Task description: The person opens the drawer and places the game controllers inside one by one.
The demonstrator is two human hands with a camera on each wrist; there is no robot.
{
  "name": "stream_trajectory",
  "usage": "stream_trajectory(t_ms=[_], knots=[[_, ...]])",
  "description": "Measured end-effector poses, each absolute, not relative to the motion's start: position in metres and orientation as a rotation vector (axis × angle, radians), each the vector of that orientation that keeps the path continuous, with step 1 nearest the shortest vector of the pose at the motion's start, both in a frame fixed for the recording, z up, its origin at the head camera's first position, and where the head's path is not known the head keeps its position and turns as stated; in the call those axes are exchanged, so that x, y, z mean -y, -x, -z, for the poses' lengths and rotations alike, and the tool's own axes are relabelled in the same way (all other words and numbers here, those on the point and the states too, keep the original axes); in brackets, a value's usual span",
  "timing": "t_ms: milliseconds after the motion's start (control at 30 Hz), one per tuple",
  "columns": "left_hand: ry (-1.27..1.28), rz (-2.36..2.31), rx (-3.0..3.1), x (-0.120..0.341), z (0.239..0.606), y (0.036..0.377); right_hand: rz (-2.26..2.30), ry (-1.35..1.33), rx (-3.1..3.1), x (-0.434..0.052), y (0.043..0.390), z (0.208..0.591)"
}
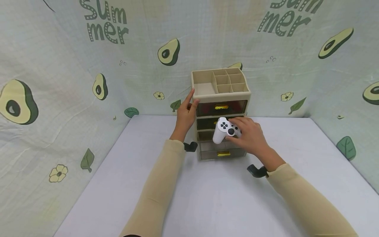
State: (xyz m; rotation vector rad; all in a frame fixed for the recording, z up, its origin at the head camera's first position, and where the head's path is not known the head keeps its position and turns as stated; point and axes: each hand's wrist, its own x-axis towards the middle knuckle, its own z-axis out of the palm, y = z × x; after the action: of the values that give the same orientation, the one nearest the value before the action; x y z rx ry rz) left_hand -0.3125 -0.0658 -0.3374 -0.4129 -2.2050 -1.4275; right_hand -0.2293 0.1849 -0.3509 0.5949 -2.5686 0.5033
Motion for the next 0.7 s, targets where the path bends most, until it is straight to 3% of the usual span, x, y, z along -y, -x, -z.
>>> stream_trajectory(t_ms=[700], knots=[[0.384, 1.432, 2.208, 0.066, 0.337, 0.312, -0.488, -0.655, 2.586, -0.156, 0.237, 0.364]])
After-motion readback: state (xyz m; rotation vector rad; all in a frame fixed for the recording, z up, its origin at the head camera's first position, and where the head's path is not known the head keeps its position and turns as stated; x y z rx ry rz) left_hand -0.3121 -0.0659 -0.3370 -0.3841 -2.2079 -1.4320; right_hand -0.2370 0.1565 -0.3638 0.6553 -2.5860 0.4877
